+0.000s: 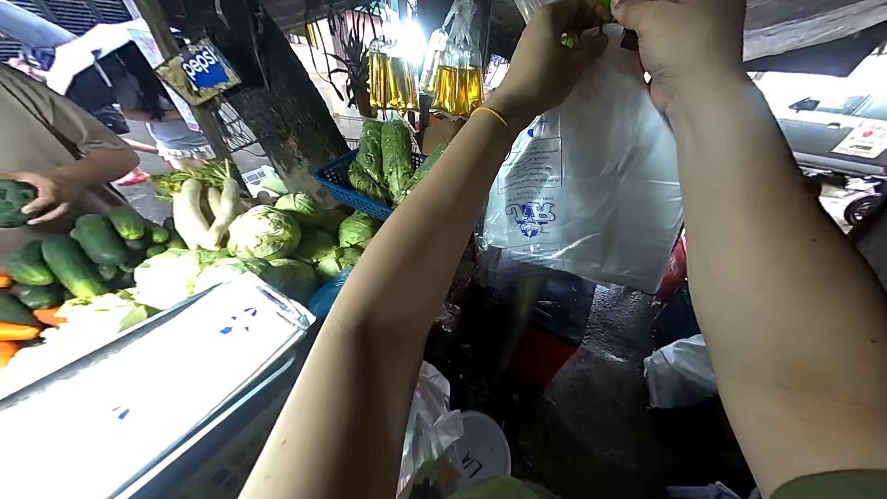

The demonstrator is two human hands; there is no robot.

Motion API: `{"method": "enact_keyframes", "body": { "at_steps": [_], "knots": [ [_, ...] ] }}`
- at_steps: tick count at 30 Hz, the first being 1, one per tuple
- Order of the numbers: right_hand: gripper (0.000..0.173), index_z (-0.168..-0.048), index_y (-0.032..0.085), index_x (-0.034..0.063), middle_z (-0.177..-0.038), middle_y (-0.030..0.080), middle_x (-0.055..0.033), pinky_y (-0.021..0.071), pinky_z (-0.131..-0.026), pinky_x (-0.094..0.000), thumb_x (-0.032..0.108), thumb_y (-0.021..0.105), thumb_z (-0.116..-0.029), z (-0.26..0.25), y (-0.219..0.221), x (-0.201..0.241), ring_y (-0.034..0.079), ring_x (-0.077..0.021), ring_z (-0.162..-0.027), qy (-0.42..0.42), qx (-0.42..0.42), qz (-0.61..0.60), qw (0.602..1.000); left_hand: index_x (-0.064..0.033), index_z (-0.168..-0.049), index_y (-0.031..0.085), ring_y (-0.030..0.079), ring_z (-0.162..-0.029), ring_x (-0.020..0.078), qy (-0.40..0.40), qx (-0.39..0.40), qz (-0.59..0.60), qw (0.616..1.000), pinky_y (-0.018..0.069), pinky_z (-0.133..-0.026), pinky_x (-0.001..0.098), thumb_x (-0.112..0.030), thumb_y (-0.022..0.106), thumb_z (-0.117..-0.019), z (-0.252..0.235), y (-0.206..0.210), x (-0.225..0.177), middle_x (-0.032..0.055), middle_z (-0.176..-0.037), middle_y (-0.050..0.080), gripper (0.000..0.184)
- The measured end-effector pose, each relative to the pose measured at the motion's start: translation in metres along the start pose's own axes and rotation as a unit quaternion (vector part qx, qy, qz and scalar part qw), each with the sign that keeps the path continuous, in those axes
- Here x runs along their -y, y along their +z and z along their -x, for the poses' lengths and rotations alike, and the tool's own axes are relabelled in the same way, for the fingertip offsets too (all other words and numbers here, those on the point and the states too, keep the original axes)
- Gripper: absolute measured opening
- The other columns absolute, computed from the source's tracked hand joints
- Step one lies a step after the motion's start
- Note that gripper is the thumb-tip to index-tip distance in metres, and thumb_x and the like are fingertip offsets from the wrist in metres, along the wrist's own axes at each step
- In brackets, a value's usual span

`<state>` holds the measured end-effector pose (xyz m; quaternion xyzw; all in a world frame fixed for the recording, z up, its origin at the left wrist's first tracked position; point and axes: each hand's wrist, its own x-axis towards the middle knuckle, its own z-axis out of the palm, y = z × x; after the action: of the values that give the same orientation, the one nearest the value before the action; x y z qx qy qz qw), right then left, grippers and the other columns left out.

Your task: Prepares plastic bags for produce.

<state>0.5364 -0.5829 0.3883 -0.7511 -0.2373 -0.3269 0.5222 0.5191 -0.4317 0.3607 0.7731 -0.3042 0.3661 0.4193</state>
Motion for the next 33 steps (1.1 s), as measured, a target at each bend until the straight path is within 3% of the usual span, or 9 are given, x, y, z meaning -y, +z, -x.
{"method": "enact_keyframes", "body": {
  "at_steps": [2,6,11,14,17,19,26,31,33],
  "knots": [
    [0.012,-0.092,0.073,0.0069,-0.086,0.07,-0.0021,0.0545,-0.075,-0.0275,0.018,0.076,-0.0883,0.003,0.003,0.002,0.066,-0.008,-0.079,0.028,0.0,-0.027,0.999,0.0017,-0.113,0.066,0.064,-0.1,0.011,0.0,-0.004,-0.025,1.0,0.0522,-0.091,0.0267,-0.01,0.063,-0.0989,0.002,-0.001,-0.002,0.0097,-0.106,0.068,0.019],
    [0.012,-0.094,0.073,0.0069,-0.089,0.071,-0.0022,0.0569,-0.078,-0.0278,0.017,0.076,-0.0897,0.002,0.006,0.001,0.068,-0.0085,-0.083,0.054,0.012,-0.079,0.995,0.0021,-0.114,0.066,0.066,-0.1,0.0134,0.034,-0.031,-0.056,0.997,0.0529,-0.09,0.029,-0.008,0.062,-0.0985,0.007,0.0,-0.001,0.0113,-0.107,0.068,0.019],
    [0.016,-0.101,0.073,0.0062,-0.094,0.073,-0.0016,0.0576,-0.078,-0.0268,0.02,0.074,-0.0932,-0.002,0.001,-0.008,0.069,-0.0079,-0.083,0.024,0.055,-0.09,0.994,0.0015,-0.114,0.067,0.066,-0.099,0.0116,0.043,-0.034,-0.032,0.998,0.0536,-0.088,0.0269,-0.01,0.066,-0.0961,0.009,-0.004,0.009,0.0106,-0.106,0.069,0.021],
    [0.026,-0.106,0.073,0.0047,-0.098,0.072,-0.0025,0.0563,-0.084,-0.0272,0.029,0.071,-0.0969,0.004,-0.006,-0.012,0.068,-0.0063,-0.087,-0.033,0.068,0.005,0.997,0.001,-0.116,0.066,0.065,-0.09,0.0072,-0.039,-0.013,0.042,0.998,0.0538,-0.083,0.0242,-0.011,0.065,-0.0987,0.011,-0.01,0.008,0.0063,-0.1,0.068,0.021],
    [0.04,-0.103,0.073,0.0062,-0.095,0.07,-0.0022,0.0526,-0.082,-0.0302,0.045,0.064,-0.0991,0.021,-0.008,-0.012,0.064,-0.0059,-0.083,-0.067,0.052,0.113,0.99,-0.0066,-0.104,0.069,0.061,-0.078,0.0058,-0.157,0.014,0.119,0.98,0.0505,-0.07,0.0242,-0.023,0.056,-0.1064,0.012,-0.016,0.003,0.0007,-0.09,0.066,0.021],
    [0.045,-0.102,0.072,0.0063,-0.092,0.068,-0.0021,0.0504,-0.081,-0.031,0.049,0.059,-0.1012,0.032,-0.008,-0.01,0.062,-0.006,-0.081,-0.091,0.03,0.146,0.985,-0.0093,-0.104,0.07,0.063,-0.081,0.0056,-0.193,0.039,0.141,0.97,0.0526,-0.073,0.0248,-0.026,0.054,-0.1074,0.01,-0.019,0.001,-0.0003,-0.091,0.066,0.024],
    [0.024,-0.1,0.069,0.0048,-0.087,0.067,0.0008,0.049,-0.073,-0.0194,0.027,0.062,-0.1004,0.046,0.0,-0.026,0.059,0.0016,-0.074,-0.126,-0.001,0.089,0.988,-0.0112,-0.109,0.069,0.062,-0.083,0.0014,-0.2,0.106,0.093,0.97,0.0519,-0.075,0.0215,-0.023,0.059,-0.1045,-0.003,-0.022,-0.002,-0.0036,-0.095,0.066,0.016],
    [0.022,-0.103,0.07,0.0061,-0.087,0.067,0.0019,0.049,-0.073,-0.0195,0.027,0.063,-0.0996,0.045,-0.001,-0.027,0.059,0.0019,-0.074,-0.099,0.017,0.075,0.992,-0.0107,-0.111,0.071,0.06,-0.071,0.0011,-0.189,0.107,0.037,0.975,0.0489,-0.061,0.0191,-0.025,0.062,-0.1025,-0.007,-0.027,-0.006,-0.0026,-0.089,0.067,0.019],
    [0.026,-0.104,0.07,0.0055,-0.089,0.068,-0.0004,0.0492,-0.075,-0.0227,0.03,0.061,-0.1008,0.047,-0.002,-0.023,0.06,-0.0007,-0.076,-0.093,0.02,0.097,0.991,-0.0096,-0.118,0.071,0.063,-0.085,0.0015,-0.144,0.112,-0.046,0.982,0.052,-0.076,0.0211,-0.026,0.067,-0.1001,-0.006,-0.033,-0.004,-0.0002,-0.104,0.07,0.025]
  ]
}}
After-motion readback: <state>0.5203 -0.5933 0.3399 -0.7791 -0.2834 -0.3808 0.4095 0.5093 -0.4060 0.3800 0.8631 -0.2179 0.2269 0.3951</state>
